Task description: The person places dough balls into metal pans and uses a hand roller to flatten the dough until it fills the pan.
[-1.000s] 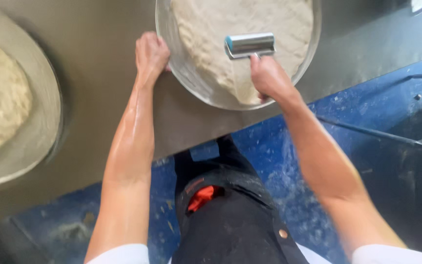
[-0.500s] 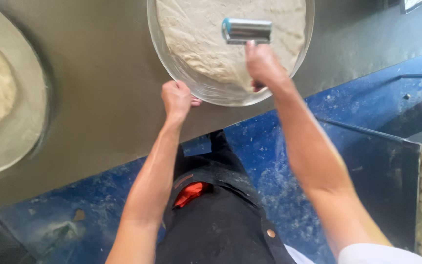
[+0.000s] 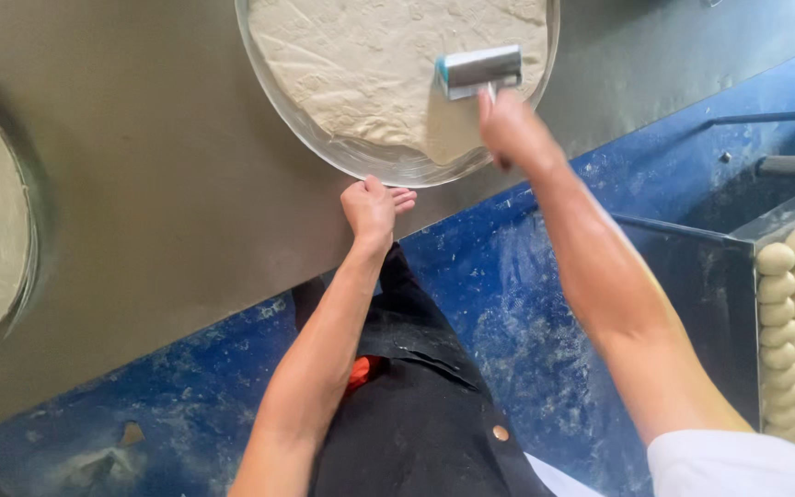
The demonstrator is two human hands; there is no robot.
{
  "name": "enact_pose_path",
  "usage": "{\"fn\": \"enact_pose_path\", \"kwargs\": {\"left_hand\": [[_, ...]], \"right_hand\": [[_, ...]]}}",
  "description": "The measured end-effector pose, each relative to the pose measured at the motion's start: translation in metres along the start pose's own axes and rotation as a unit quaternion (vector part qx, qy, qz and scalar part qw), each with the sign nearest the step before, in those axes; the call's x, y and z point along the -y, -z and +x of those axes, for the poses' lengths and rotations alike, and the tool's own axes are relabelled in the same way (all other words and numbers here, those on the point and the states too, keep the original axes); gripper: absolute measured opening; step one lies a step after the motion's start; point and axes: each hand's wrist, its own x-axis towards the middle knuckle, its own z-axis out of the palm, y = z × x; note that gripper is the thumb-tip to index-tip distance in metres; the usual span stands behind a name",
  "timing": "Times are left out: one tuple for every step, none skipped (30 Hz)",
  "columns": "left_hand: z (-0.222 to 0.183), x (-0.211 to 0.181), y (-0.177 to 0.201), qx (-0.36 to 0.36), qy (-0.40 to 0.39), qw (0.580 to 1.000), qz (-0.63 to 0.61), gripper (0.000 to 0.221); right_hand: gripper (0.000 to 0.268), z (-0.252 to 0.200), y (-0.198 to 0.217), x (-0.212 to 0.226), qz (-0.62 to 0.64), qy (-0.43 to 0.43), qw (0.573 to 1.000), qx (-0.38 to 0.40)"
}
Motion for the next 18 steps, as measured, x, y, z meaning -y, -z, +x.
{"fn": "enact_pose_path", "kwargs": {"left_hand": [[-0.002,0.003,0.004,-0.002,-0.008,1.0,-0.004,0.045],[0.0,0.005,0.0,-0.003,-0.02,1.0,-0.013,0.044],[0.009,0.002,-0.011,0.007,-0.018,1.0,-0.013,0.047],[0.007,0.001,-0.009,0.012,-0.006,1.0,-0.002,0.051],[-0.004,0.001,-0.003,0.016,0.007,1.0,0.01,0.055],[-0.01,-0.011,-0.003,0.074,0.025,0.995,0.064,0.049],[-0.019,-0.028,0.004,0.13,0.043,0.983,0.119,0.044],[-0.021,-0.054,0.023,0.16,0.058,0.97,0.174,0.039],[-0.014,-0.087,0.037,0.121,0.009,0.963,0.241,0.043],[-0.013,-0.112,0.047,0.101,-0.026,0.944,0.312,0.047],[-0.011,-0.137,0.06,0.019,-0.129,0.913,0.387,0.053],[-0.003,-0.156,0.061,-0.049,-0.225,0.889,0.396,0.043],[0.014,-0.175,0.055,-0.06,-0.284,0.87,0.399,0.037],[0.03,-0.188,0.051,-0.044,-0.295,0.858,0.418,0.037],[0.043,-0.196,0.051,-0.027,-0.306,0.846,0.436,0.037],[0.056,-0.2,0.051,-0.023,-0.291,0.839,0.458,0.035],[0.064,-0.198,0.053,-0.014,-0.28,0.835,0.473,0.036],[0.068,-0.195,0.057,-0.01,-0.272,0.835,0.478,0.036]], "right_hand": [[0.064,-0.01,-0.009,-0.009,-0.043,0.043,0.998,-0.036],[0.063,-0.025,-0.01,-0.021,-0.081,0.071,0.992,-0.058],[0.063,-0.04,0.0,-0.032,-0.105,0.05,0.992,-0.047],[0.062,-0.058,0.007,-0.039,-0.105,-0.008,0.994,0.01],[0.062,-0.075,0.018,-0.041,-0.099,-0.062,0.99,0.083],[0.061,-0.068,0.04,-0.034,-0.088,-0.079,0.984,0.136],[0.061,-0.059,0.061,-0.024,-0.082,-0.076,0.98,0.165],[0.061,-0.043,0.064,-0.005,-0.068,-0.039,0.981,0.175],[0.06,-0.022,0.061,0.014,-0.039,-0.001,0.985,0.169],[0.061,-0.02,0.056,0.017,0.005,-0.008,0.99,0.142],[0.064,0.0,0.041,0.026,0.045,-0.008,0.989,0.138],[0.068,0.021,0.022,0.033,0.08,-0.013,0.987,0.14],[0.064,0.034,-0.003,0.035,0.113,-0.032,0.986,0.119],[0.06,0.044,-0.028,0.033,0.147,-0.052,0.983,0.099],[0.054,0.026,-0.057,0.017,0.018,0.147,0.988,-0.036],[0.052,0.004,-0.083,0.005,-0.112,0.337,0.919,-0.171],[0.054,-0.035,-0.102,-0.007,-0.13,0.324,0.916,-0.197],[0.057,-0.07,-0.107,-0.013,-0.104,0.216,0.962,-0.134]]}}
